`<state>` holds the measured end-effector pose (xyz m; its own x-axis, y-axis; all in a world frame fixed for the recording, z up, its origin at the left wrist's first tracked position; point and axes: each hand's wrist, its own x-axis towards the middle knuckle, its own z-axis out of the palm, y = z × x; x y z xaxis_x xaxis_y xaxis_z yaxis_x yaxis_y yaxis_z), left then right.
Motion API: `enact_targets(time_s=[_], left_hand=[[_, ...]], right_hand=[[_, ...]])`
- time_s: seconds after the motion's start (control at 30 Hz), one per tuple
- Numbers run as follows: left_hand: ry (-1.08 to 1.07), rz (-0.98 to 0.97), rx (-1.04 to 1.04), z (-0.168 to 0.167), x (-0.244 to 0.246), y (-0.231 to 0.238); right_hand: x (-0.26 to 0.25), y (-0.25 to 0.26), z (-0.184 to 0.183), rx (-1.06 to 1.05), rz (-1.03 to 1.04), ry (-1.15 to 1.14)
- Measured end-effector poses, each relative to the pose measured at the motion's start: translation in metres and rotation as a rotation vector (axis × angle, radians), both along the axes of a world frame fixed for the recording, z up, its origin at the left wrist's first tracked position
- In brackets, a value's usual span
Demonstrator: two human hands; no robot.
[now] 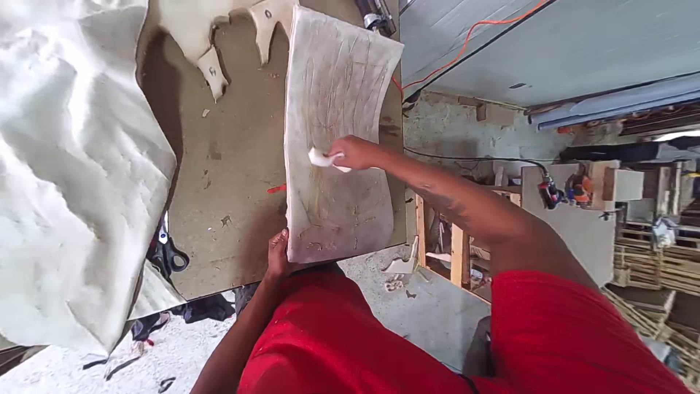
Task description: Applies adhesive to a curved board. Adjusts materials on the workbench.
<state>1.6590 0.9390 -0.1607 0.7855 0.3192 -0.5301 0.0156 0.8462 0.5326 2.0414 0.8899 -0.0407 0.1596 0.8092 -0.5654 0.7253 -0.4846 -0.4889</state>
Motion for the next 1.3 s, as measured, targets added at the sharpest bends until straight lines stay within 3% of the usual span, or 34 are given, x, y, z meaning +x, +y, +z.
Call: enact_targets(time_s=[0.07,0.17,0.27,0.37,0.43,0.53,0.63,0.7,0.8,0.87,0.93,1.07,1.13,1.3], left_hand=[[-0.019,-0.004,-0.01,0.004,0.001,0.0],[-0.025,0.01,-0.009,-0.001,-0.001,-0.003],[-0.023,0.008,0.005,-0.007,-0.002,-0.003],[-0.033,0.02,0.038,-0.005,0.001,-0.004],[-0.039,0.029,0.057,-0.002,0.002,-0.002],[-0.018,0.014,0.035,-0.005,0.001,-0.003],[-0.016,0.011,0.029,0.002,0.001,-0.002],[-0.022,0.016,0.029,0.001,0.002,-0.001],[-0.023,0.023,0.037,-0.012,-0.003,-0.004],[-0.017,0.025,0.043,-0.019,-0.002,-0.004],[-0.001,0.017,0.059,-0.019,-0.004,-0.004],[-0.027,-0.012,0.085,-0.032,-0.004,-0.002],[-0.032,-0.03,0.085,-0.035,-0.008,-0.001],[-0.005,0.019,0.049,-0.032,-0.017,-0.004]], right_hand=[[0.015,-0.009,0.033,0.049,-0.013,-0.062],[0.086,0.015,0.075,0.239,-0.183,-0.522],[0.158,0.046,0.04,0.294,-0.328,-0.821],[0.147,0.048,-0.035,0.243,-0.377,-0.741],[0.107,0.033,-0.052,0.185,-0.297,-0.548],[0.055,-0.012,-0.034,0.065,-0.175,-0.205],[0.038,-0.038,-0.004,0.029,-0.007,-0.069],[0.059,-0.032,0.031,0.107,-0.074,-0.209],[0.125,0.002,0.065,0.189,-0.327,-0.625],[0.169,0.024,0.067,0.179,-0.536,-0.788],[0.191,0.027,0.045,0.195,-0.801,-0.804],[0.18,0.059,-0.007,0.371,-1.122,-0.726],[0.167,0.085,-0.015,0.43,-1.2,-0.715],[0.116,0.158,-0.014,0.497,-1.057,-0.645]])
